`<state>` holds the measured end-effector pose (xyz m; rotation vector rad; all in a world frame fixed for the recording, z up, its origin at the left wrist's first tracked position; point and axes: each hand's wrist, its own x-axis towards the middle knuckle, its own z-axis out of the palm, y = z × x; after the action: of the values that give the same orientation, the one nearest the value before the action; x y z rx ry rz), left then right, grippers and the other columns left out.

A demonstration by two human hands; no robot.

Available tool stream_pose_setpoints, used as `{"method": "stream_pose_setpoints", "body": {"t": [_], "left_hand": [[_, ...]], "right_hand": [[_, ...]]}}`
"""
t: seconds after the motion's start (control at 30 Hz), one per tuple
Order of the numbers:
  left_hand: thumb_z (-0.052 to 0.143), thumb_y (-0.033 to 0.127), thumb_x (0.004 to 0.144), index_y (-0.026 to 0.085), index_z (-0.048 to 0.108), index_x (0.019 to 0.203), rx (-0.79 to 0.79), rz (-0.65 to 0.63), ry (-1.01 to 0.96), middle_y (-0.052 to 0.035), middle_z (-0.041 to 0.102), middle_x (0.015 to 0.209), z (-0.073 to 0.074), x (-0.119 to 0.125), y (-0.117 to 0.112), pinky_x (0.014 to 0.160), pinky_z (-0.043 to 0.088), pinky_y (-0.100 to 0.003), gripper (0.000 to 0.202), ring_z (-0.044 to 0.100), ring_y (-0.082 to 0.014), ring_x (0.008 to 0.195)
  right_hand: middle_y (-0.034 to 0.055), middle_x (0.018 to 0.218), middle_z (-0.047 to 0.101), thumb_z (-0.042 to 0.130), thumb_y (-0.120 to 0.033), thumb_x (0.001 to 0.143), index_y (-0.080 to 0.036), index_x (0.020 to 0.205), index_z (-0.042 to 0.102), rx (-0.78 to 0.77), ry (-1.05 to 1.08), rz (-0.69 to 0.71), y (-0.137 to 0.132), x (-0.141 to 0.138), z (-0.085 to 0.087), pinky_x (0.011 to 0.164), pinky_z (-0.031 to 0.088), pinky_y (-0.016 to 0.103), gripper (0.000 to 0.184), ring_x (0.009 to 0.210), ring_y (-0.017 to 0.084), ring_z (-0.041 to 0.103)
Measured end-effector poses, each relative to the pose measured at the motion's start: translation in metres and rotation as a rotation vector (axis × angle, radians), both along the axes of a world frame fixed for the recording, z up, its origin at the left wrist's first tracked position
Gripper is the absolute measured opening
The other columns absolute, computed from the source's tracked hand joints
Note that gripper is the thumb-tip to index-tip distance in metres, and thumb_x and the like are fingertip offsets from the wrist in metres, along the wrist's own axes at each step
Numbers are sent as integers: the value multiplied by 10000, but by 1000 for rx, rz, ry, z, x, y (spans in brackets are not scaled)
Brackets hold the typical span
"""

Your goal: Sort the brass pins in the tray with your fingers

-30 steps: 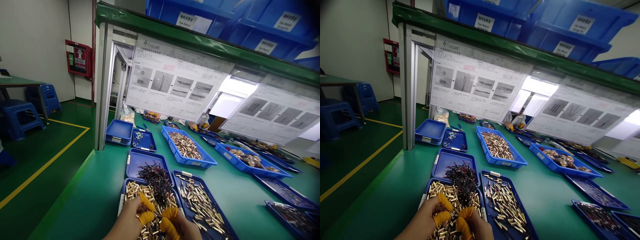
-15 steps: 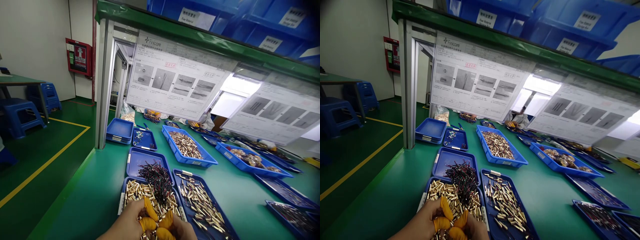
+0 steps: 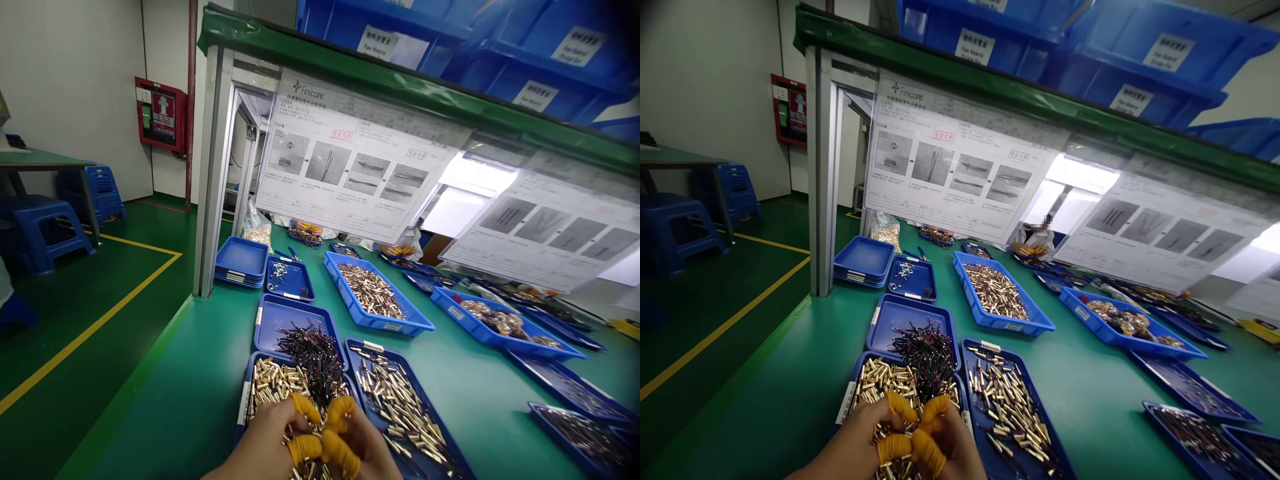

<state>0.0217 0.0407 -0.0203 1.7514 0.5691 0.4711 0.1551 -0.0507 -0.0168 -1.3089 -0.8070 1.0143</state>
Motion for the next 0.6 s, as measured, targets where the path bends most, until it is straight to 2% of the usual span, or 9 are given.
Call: {"method": "stream_pose_setpoints", "body": {"t": [0.1,0.13,0.2,0.23,0.27,0.33,0.4,0.5,0.6], "left_hand": [[554,101,713,136,599,1022,328,12,210,-140,560,1133,-3,-1,-1,916,340,-395,315,451,-290,1082],[559,84,694,132,590,1051,393,-6,279,-160,506,1218,-3,0,-2,950,299,-430,362,389,-317,1152],[573,68,667,135,610,1018,475,-40,402,-175,417,1317,-3,1,-4,971,252,-473,359,288,-356,1230],[574,75,673,143,628,970,500,-54,446,-174,401,1330,-2,3,-5,964,257,-478,309,273,-366,1238],[568,88,690,152,640,922,518,-63,481,-172,422,1311,0,4,-6,943,281,-475,251,294,-368,1224],[536,108,728,159,645,866,554,-66,535,-175,513,1202,3,8,-6,873,344,-451,184,398,-358,1137],[487,86,742,145,639,871,597,-85,587,-176,582,1071,4,12,-5,806,383,-422,208,484,-336,1023],[435,60,733,154,624,889,630,-143,556,-145,625,969,-5,17,0,753,397,-357,262,535,-285,919],[454,105,733,176,606,869,613,-100,507,-115,639,932,-20,20,4,722,389,-316,216,548,-263,880]], "right_hand": [[-16,568,609,676,-514,634,-221,765,522,-42,-335,-252,-10,37,12,410,422,226,356,452,143,539],[12,627,634,654,-524,638,-225,800,520,-63,-491,-408,-12,50,15,469,447,267,365,530,187,581],[59,693,656,613,-502,660,-228,832,507,-162,-763,-623,-13,68,18,565,465,351,341,651,274,625],[75,714,662,583,-473,690,-223,847,512,-191,-860,-642,-11,73,16,589,467,374,304,677,294,632],[88,729,666,550,-432,723,-214,862,525,-192,-928,-584,-9,74,12,604,475,386,259,685,298,637],[111,792,671,481,-305,777,-195,860,571,-120,-1014,-333,-2,68,1,637,503,369,165,714,274,646],[126,880,653,427,-139,759,-191,820,605,-75,-1128,-132,5,57,-12,685,516,338,196,801,256,645],[114,911,623,372,7,688,-199,846,614,-157,-1281,-67,12,44,-23,696,518,302,355,852,234,637],[91,866,613,377,17,703,-199,848,605,-204,-1331,-74,17,39,-21,661,513,273,346,796,212,634]]}}
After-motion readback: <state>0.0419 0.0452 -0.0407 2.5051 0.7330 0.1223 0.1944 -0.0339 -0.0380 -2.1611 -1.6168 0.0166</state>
